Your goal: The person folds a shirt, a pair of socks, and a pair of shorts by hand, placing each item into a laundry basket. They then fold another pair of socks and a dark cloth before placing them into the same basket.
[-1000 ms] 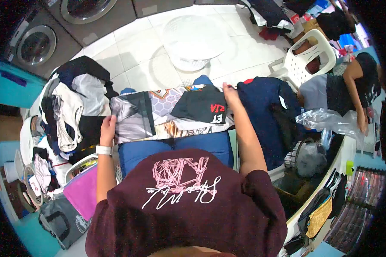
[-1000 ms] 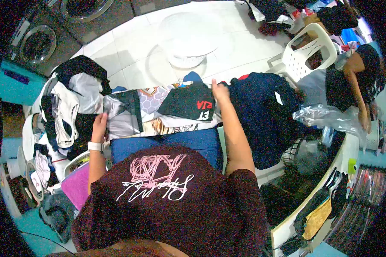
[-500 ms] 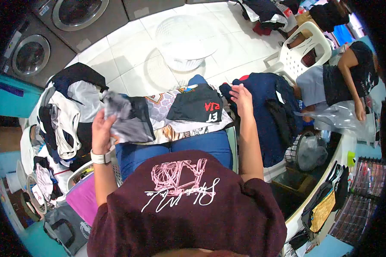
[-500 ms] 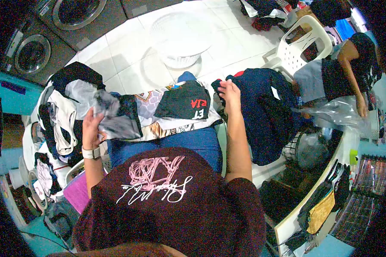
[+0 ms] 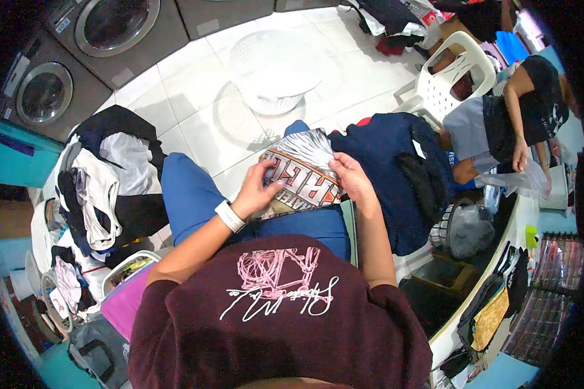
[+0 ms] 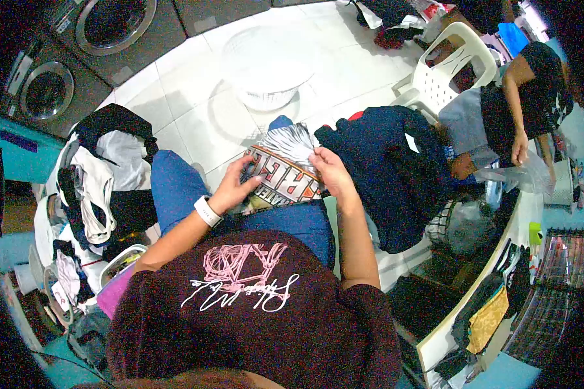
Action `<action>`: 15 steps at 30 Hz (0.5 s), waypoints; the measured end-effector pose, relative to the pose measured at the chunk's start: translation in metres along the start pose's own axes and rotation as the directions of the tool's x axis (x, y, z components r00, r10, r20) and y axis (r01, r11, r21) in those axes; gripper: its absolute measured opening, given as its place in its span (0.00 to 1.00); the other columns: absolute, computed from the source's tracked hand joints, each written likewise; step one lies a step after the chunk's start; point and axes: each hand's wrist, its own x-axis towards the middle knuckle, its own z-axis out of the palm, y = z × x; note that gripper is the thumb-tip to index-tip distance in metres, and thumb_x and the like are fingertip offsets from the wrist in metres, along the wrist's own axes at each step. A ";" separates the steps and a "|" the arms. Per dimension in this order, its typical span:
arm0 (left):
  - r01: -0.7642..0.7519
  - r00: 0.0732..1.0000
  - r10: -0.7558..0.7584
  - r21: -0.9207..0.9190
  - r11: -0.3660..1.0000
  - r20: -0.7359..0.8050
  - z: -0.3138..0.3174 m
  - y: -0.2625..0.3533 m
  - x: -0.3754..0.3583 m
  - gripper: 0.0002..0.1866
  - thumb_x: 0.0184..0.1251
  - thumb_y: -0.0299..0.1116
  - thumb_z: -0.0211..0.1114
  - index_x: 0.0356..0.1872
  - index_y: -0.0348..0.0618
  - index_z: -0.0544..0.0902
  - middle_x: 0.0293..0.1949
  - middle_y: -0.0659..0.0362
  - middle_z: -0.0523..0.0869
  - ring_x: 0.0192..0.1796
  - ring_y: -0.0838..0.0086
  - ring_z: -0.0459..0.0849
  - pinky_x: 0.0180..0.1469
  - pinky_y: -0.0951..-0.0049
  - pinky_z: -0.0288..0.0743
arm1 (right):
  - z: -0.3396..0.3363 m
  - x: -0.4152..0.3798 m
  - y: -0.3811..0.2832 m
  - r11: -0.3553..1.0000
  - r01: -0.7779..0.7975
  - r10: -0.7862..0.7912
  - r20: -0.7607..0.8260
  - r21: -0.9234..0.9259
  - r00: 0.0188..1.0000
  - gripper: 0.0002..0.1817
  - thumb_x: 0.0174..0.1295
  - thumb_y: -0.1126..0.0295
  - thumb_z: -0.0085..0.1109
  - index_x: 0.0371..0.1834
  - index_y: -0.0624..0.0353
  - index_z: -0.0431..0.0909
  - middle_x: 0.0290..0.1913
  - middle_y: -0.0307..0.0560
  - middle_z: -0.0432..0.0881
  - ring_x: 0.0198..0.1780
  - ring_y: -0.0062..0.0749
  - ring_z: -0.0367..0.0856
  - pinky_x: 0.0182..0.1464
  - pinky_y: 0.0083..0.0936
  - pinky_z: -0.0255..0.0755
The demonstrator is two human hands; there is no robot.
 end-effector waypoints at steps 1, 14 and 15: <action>0.050 0.999 -0.050 -0.007 0.999 -0.015 0.004 -0.029 -0.004 0.30 0.54 0.38 0.66 0.56 0.36 0.65 0.50 0.44 0.71 0.53 0.58 0.70 0.55 0.65 0.65 | 0.001 -0.002 -0.003 0.997 0.042 -0.041 0.021 -0.063 0.999 0.08 0.62 0.71 0.50 0.43 0.60 0.72 0.36 0.38 0.79 0.34 0.17 0.75 0.39 0.15 0.70; 0.722 0.685 -0.450 -0.616 0.315 0.573 -0.003 -0.085 0.011 0.21 0.67 0.41 0.52 0.56 0.41 0.69 0.46 0.59 0.79 0.47 0.73 0.77 0.49 0.71 0.71 | -0.016 0.036 0.030 0.983 -0.080 0.036 -0.254 -0.163 0.967 0.24 0.60 0.62 0.52 0.55 0.67 0.66 0.48 0.52 0.77 0.48 0.36 0.75 0.50 0.26 0.67; 0.680 0.719 -0.341 -0.714 0.167 0.606 -0.001 -0.089 0.015 0.20 0.68 0.41 0.51 0.56 0.42 0.69 0.48 0.58 0.78 0.48 0.72 0.77 0.52 0.70 0.71 | -0.012 0.041 0.026 0.983 -0.078 0.035 -0.247 -0.167 0.968 0.24 0.60 0.62 0.52 0.55 0.67 0.66 0.48 0.52 0.77 0.48 0.36 0.75 0.50 0.26 0.67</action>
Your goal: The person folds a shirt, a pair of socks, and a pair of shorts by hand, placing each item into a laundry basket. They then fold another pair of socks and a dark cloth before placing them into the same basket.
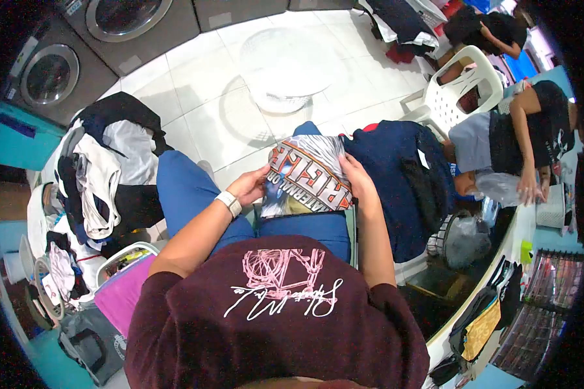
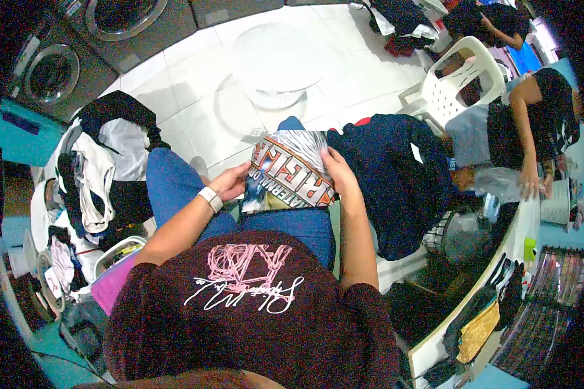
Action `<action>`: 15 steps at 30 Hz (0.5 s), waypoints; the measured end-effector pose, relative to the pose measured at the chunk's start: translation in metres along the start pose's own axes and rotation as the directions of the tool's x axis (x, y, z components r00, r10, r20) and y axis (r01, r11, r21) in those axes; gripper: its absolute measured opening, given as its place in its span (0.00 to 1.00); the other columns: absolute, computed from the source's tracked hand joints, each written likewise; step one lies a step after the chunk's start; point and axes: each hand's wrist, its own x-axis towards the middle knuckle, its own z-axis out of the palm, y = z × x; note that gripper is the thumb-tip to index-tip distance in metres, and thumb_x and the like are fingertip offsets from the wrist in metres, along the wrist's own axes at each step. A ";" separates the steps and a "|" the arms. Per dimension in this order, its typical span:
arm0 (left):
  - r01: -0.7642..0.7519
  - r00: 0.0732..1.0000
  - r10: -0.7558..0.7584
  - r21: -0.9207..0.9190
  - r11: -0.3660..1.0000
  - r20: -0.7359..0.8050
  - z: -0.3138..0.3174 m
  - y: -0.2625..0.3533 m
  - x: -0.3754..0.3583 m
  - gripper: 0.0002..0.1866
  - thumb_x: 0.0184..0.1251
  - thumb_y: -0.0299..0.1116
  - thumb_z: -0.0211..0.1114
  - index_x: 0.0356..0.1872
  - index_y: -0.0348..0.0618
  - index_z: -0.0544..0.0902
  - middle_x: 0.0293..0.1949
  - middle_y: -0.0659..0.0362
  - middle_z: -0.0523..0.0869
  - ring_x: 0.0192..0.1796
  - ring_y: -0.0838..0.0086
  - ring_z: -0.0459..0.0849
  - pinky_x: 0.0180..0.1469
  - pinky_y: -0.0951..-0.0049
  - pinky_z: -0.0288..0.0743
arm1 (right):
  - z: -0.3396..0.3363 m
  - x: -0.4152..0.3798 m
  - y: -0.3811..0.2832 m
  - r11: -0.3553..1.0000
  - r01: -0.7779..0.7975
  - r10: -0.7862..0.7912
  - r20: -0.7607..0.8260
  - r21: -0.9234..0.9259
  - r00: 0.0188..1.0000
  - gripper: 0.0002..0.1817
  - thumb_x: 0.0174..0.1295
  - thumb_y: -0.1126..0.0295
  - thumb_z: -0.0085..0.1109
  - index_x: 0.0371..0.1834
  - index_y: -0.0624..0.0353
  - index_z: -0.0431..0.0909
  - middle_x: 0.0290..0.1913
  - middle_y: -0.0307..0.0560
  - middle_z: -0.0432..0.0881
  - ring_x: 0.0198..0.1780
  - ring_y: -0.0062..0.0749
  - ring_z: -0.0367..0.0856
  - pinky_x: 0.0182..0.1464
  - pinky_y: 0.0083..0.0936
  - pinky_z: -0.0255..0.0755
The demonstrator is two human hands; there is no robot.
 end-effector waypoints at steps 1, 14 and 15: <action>-0.019 0.993 0.040 -0.177 0.984 0.114 -0.002 0.001 0.006 0.20 0.69 0.42 0.49 0.57 0.42 0.68 0.50 0.58 0.78 0.50 0.70 0.77 0.54 0.68 0.70 | 0.002 0.004 -0.006 0.986 -0.080 0.062 0.119 0.148 0.991 0.21 0.60 0.65 0.51 0.53 0.65 0.67 0.46 0.48 0.77 0.46 0.31 0.75 0.49 0.25 0.68; -0.427 0.904 0.424 0.133 0.894 0.051 0.048 0.092 -0.014 0.12 0.58 0.25 0.59 0.44 0.38 0.77 0.38 0.58 0.83 0.37 0.76 0.82 0.42 0.76 0.75 | -0.008 -0.048 -0.125 0.928 0.369 -0.322 0.377 -0.057 0.869 0.24 0.42 0.85 0.53 0.48 0.62 0.72 0.38 0.37 0.76 0.37 0.17 0.72 0.41 0.13 0.66; -0.510 0.859 0.507 0.206 0.835 0.069 0.064 0.106 -0.029 0.10 0.58 0.22 0.58 0.41 0.39 0.78 0.35 0.60 0.83 0.36 0.79 0.81 0.40 0.79 0.75 | -0.011 -0.053 -0.131 0.888 0.431 -0.364 0.330 -0.158 0.871 0.20 0.42 0.86 0.54 0.42 0.63 0.74 0.37 0.37 0.76 0.38 0.18 0.72 0.42 0.15 0.66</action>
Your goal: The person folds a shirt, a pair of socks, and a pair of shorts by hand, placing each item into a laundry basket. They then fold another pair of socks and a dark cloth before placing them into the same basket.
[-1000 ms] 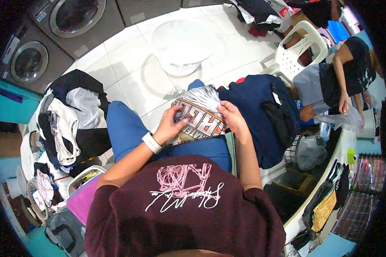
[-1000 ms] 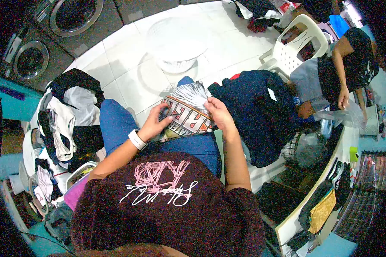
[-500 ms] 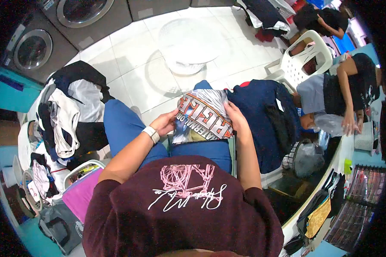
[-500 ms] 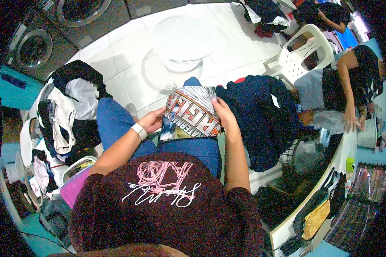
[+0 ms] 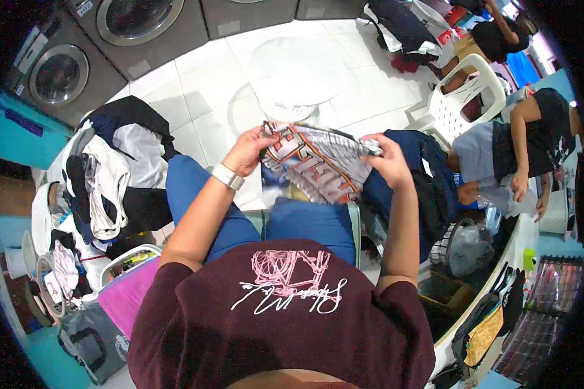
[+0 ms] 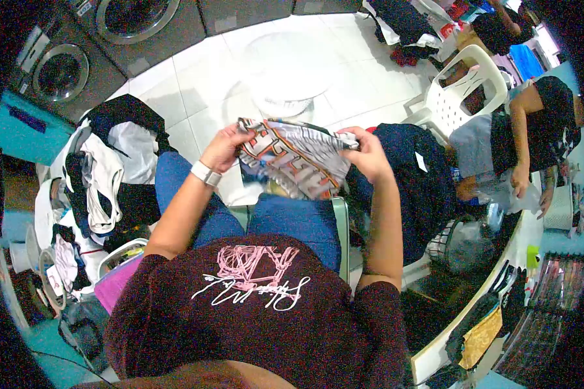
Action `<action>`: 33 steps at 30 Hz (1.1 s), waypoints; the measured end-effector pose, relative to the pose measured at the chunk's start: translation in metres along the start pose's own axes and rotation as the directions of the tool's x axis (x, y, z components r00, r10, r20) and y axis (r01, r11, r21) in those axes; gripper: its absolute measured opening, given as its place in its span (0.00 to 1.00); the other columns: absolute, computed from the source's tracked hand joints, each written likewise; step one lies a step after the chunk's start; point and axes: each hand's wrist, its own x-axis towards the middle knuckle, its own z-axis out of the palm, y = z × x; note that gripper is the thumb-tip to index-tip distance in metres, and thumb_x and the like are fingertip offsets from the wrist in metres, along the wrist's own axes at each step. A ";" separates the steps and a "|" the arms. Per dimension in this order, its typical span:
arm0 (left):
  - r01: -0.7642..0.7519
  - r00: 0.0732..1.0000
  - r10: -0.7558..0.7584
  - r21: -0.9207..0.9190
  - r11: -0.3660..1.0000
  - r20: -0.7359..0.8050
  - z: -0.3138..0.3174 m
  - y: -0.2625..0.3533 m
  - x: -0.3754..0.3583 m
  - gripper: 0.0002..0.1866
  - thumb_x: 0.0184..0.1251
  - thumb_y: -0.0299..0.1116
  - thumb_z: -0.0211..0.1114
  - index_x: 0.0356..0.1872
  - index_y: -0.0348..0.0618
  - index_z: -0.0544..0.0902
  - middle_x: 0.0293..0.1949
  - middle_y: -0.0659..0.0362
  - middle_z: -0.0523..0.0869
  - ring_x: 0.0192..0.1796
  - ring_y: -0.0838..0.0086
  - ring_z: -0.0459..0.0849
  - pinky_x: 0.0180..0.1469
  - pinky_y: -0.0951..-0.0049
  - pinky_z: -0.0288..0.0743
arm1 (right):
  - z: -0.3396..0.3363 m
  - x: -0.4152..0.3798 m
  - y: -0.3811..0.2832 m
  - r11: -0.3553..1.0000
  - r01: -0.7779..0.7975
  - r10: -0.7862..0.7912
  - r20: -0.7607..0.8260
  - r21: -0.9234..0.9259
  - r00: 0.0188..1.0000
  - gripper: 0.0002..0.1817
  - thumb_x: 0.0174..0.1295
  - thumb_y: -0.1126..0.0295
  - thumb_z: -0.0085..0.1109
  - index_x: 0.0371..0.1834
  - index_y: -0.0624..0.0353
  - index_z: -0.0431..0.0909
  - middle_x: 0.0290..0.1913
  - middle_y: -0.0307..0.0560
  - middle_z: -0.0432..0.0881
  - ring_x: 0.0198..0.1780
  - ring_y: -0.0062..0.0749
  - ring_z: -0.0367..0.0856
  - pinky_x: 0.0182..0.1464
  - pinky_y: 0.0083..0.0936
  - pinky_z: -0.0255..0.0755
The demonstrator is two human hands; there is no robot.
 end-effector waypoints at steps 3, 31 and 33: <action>-0.225 0.974 0.214 0.252 0.941 0.072 0.033 0.053 -0.023 0.11 0.57 0.20 0.55 0.41 0.38 0.80 0.37 0.61 0.84 0.37 0.80 0.80 0.42 0.79 0.74 | -0.007 -0.018 -0.033 0.897 0.296 -0.324 -0.034 -0.330 0.945 0.14 0.38 0.87 0.53 0.29 0.61 0.72 0.38 0.42 0.73 0.43 0.26 0.71 0.48 0.19 0.63; -0.753 0.577 -0.003 0.532 0.387 0.817 0.061 -0.047 -0.070 0.24 0.42 0.20 0.58 0.46 0.46 0.77 0.49 0.57 0.79 0.52 0.62 0.75 0.55 0.65 0.69 | 0.096 -0.086 0.092 0.404 -0.118 0.496 -0.109 0.907 0.861 0.18 0.59 0.64 0.56 0.50 0.60 0.71 0.48 0.44 0.77 0.49 0.33 0.76 0.53 0.33 0.69; -0.768 0.525 -0.037 0.492 0.411 0.850 0.073 -0.046 -0.064 0.24 0.43 0.19 0.58 0.47 0.43 0.76 0.49 0.55 0.78 0.51 0.62 0.75 0.55 0.65 0.69 | 0.097 -0.079 0.101 0.398 -0.163 0.506 -0.068 0.903 0.860 0.18 0.59 0.62 0.56 0.49 0.61 0.71 0.48 0.46 0.77 0.47 0.35 0.77 0.50 0.35 0.71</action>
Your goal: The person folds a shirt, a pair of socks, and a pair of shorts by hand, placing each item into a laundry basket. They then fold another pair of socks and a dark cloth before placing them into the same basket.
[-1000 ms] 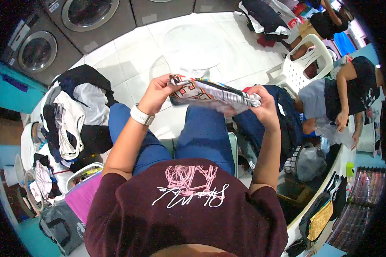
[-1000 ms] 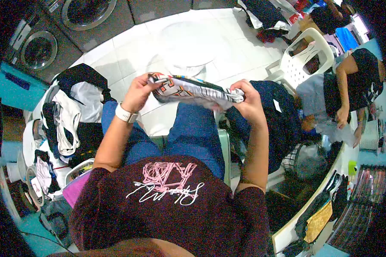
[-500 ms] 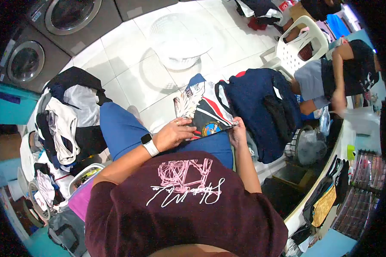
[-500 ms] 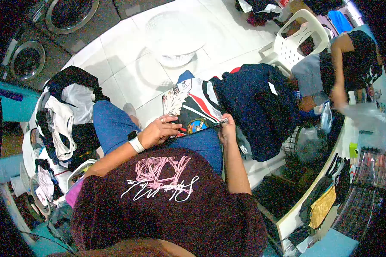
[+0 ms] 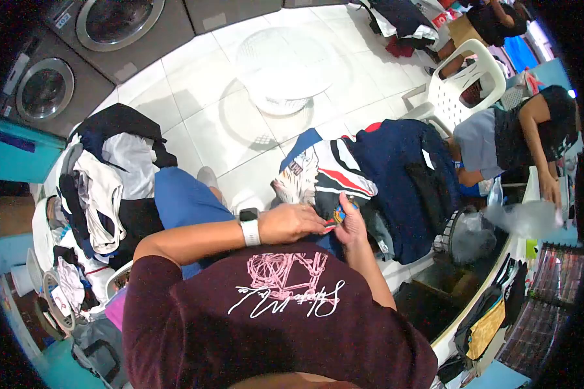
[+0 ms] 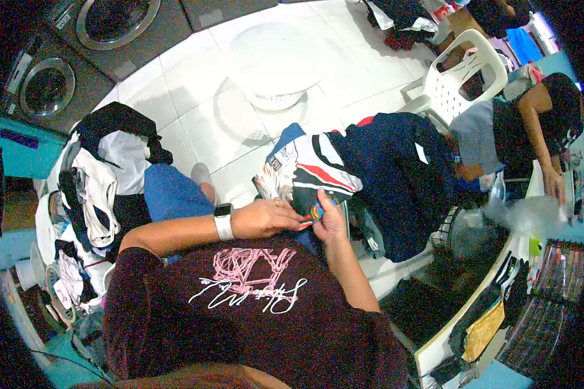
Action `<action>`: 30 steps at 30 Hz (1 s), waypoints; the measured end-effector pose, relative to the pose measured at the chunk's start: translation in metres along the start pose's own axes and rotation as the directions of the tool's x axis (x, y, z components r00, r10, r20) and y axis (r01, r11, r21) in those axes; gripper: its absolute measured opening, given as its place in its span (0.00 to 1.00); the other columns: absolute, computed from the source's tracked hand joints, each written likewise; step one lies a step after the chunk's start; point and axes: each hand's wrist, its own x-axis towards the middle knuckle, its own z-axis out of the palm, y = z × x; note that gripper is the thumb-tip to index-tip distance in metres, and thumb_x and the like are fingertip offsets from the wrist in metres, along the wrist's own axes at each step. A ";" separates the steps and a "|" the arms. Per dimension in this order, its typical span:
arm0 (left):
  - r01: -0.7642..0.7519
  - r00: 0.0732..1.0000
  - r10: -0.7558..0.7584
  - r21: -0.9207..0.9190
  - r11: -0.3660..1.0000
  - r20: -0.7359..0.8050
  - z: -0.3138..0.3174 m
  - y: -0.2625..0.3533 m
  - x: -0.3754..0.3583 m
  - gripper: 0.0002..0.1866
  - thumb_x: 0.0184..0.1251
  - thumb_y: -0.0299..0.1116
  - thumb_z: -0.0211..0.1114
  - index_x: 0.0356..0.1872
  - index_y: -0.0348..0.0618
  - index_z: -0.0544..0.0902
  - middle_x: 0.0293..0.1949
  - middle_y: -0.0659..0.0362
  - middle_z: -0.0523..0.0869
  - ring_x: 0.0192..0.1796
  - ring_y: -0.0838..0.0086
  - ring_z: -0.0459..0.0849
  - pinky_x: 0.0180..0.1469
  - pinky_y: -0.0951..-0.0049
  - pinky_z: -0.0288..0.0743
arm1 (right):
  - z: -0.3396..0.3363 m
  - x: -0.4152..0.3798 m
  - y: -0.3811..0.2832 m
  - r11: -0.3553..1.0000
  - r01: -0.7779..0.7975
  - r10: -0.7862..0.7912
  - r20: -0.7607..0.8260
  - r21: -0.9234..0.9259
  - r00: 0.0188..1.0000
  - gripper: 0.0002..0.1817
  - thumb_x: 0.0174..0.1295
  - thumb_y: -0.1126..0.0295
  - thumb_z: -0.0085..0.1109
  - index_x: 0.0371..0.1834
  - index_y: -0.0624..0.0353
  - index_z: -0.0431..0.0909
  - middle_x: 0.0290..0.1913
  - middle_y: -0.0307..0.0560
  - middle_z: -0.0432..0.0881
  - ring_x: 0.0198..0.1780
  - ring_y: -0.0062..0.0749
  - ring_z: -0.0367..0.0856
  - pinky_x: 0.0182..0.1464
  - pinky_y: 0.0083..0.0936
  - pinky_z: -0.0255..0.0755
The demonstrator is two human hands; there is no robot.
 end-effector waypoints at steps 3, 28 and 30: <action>-0.044 0.996 0.045 -0.022 0.999 0.078 -0.007 -0.011 0.016 0.19 0.50 0.23 0.58 0.48 0.41 0.76 0.49 0.53 0.78 0.51 0.61 0.76 0.54 0.66 0.69 | 0.020 -0.004 -0.010 0.995 0.044 -0.042 -0.017 0.094 0.999 0.22 0.63 0.53 0.46 0.47 0.62 0.71 0.45 0.50 0.79 0.44 0.40 0.78 0.50 0.37 0.71; 0.817 0.537 -0.742 0.468 0.338 -0.402 -0.117 -0.347 -0.019 0.27 0.50 0.20 0.51 0.57 0.44 0.67 0.58 0.43 0.65 0.52 0.47 0.71 0.56 0.62 0.66 | 0.059 0.040 -0.099 0.980 0.086 -0.059 -0.150 0.182 0.987 0.20 0.64 0.57 0.46 0.49 0.64 0.72 0.48 0.51 0.77 0.47 0.41 0.78 0.51 0.38 0.71; 0.830 0.514 -0.782 0.435 0.350 -0.351 -0.117 -0.334 -0.031 0.27 0.50 0.20 0.51 0.57 0.44 0.67 0.58 0.43 0.65 0.52 0.46 0.71 0.55 0.61 0.67 | 0.073 0.053 -0.103 0.982 0.069 -0.045 -0.138 0.177 0.989 0.20 0.65 0.58 0.46 0.49 0.63 0.72 0.48 0.51 0.78 0.47 0.41 0.78 0.50 0.37 0.72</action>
